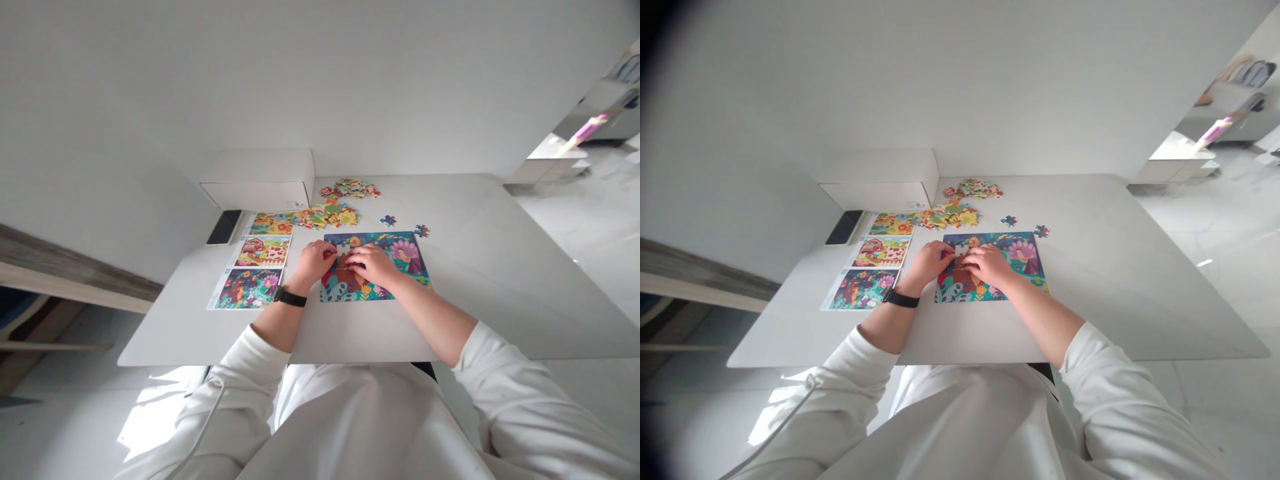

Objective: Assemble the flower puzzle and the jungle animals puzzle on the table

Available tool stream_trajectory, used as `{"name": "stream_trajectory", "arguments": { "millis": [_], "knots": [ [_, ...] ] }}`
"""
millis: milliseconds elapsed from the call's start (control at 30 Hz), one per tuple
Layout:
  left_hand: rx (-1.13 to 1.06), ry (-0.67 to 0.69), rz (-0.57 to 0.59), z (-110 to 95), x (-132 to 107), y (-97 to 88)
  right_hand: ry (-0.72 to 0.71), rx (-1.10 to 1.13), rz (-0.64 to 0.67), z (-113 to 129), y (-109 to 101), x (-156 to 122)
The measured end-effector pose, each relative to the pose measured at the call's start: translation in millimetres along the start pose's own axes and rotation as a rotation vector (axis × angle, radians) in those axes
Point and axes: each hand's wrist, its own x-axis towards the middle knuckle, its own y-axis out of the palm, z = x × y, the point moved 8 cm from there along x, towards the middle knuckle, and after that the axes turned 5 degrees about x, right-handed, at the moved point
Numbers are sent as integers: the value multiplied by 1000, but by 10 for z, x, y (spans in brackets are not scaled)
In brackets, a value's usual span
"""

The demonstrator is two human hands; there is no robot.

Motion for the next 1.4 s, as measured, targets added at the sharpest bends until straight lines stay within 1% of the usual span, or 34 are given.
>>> {"name": "stream_trajectory", "arguments": {
  "millis": [200, 433, 567, 767, 900, 1000, 1133, 1233, 1400],
  "knots": [
    [13, 4, 14, -3, 4, 11, 9, -29, 7, 14, 3, 3],
    [81, 12, 72, -43, -9, 2, 6, -61, 57, 37, 20, 2],
    [95, 19, 94, -56, -23, 2, 17, -102, 50, 25, 16, -9],
    [93, 68, 132, -70, -31, -7, 26, -110, 76, 34, 23, -13],
    [91, 78, 145, -63, -31, 2, 20, -116, 105, 63, 17, -6],
    [95, 76, 141, -54, -34, 24, 34, -144, 151, 91, 17, 2],
    [87, 87, 131, -35, -40, 49, 68, -203, 253, 143, 20, 7],
    [85, 99, 147, -22, -47, 68, 76, -221, 325, 187, 15, 2],
    [94, 50, 139, -17, -52, 72, 78, -221, 381, 227, 10, -5]
  ]
}}
